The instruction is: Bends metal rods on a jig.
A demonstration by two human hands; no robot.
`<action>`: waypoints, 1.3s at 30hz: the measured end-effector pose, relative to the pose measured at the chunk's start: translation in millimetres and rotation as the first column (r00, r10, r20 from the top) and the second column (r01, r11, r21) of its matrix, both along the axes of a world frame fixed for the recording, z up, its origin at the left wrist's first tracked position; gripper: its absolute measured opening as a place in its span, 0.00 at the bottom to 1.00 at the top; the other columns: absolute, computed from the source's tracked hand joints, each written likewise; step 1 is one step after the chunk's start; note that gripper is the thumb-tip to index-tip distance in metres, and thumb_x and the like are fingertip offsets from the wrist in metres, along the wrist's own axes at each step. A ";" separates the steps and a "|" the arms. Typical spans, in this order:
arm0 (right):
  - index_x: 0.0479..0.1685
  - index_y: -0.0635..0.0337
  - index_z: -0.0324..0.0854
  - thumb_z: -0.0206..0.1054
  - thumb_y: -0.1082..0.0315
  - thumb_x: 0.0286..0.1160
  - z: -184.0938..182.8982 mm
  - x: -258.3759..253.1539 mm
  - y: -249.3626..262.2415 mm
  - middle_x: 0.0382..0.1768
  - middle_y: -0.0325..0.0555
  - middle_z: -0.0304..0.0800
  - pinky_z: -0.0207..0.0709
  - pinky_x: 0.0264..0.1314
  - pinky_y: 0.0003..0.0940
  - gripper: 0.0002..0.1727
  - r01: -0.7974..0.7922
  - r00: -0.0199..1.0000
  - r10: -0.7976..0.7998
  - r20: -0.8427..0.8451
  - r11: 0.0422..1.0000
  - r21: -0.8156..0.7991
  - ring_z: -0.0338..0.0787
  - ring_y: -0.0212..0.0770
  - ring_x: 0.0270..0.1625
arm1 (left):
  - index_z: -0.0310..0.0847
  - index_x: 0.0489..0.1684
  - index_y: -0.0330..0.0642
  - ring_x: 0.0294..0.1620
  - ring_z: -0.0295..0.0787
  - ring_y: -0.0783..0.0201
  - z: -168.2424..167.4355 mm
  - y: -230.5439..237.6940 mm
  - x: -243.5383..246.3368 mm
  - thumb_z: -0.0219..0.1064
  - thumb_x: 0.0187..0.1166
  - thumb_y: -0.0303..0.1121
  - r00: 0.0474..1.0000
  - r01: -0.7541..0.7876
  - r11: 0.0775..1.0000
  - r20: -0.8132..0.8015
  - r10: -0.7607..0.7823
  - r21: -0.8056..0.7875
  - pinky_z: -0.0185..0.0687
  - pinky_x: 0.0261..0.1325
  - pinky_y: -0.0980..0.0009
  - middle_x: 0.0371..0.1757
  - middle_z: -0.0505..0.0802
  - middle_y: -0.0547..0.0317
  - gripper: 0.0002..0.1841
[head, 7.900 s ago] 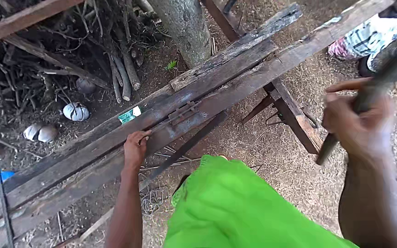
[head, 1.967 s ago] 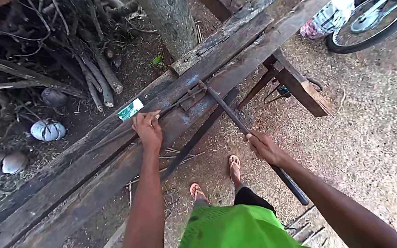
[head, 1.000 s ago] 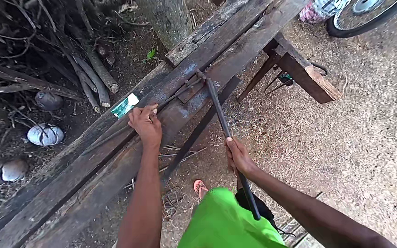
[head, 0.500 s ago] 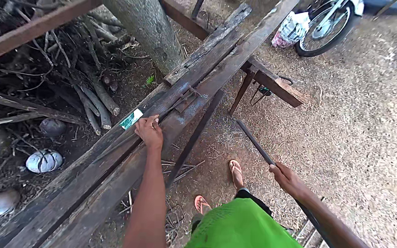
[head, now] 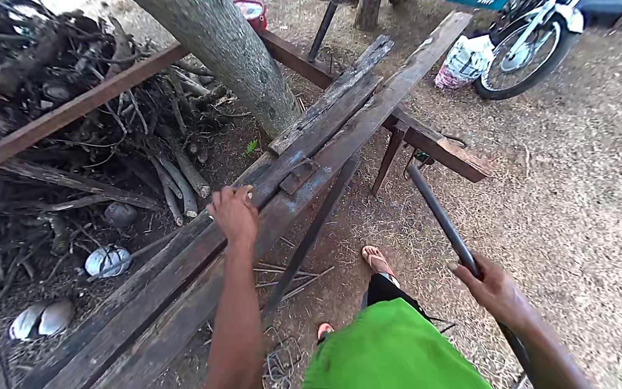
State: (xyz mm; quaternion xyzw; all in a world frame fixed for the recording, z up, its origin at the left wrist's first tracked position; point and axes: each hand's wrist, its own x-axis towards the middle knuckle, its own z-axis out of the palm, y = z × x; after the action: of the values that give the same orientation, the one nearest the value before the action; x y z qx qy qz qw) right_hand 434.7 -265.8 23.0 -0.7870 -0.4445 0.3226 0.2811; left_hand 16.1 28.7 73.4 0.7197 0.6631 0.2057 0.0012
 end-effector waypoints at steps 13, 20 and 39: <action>0.66 0.57 0.73 0.61 0.58 0.88 88.3 56.0 296.4 0.42 0.43 0.87 0.80 0.32 0.42 0.17 -0.491 0.841 0.536 -0.072 0.813 0.313 0.83 0.38 0.31 | 0.68 0.71 0.42 0.43 0.95 0.60 83.4 0.5 162.2 0.55 0.93 0.40 0.653 -0.079 0.994 0.749 0.114 -0.082 0.94 0.48 0.59 0.49 0.92 0.53 0.16; 0.69 0.59 0.72 0.63 0.56 0.88 63.9 41.9 365.0 0.44 0.49 0.93 0.90 0.42 0.54 0.20 -0.747 0.641 0.765 -0.054 0.639 0.183 0.94 0.47 0.38 | 0.69 0.67 0.36 0.52 0.95 0.52 -6.7 1.0 253.9 0.54 0.91 0.27 -0.101 0.029 0.961 0.956 0.276 -0.274 0.91 0.60 0.54 0.55 0.93 0.44 0.12; 0.60 0.59 0.81 0.68 0.56 0.84 41.2 37.7 412.1 0.36 0.55 0.88 0.80 0.44 0.60 0.18 -0.871 0.491 0.851 0.184 0.485 0.081 0.88 0.53 0.37 | 0.69 0.67 0.42 0.45 0.93 0.59 -14.3 22.5 259.7 0.56 0.92 0.33 -0.218 -0.218 0.944 0.956 0.198 -0.246 0.90 0.54 0.60 0.50 0.91 0.51 0.12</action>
State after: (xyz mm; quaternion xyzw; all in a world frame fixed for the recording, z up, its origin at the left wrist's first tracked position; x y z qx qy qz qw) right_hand 472.4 146.3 64.2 -0.4502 -0.8193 0.3350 0.1179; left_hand 275.8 51.2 59.1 0.1827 0.5322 0.6819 0.4672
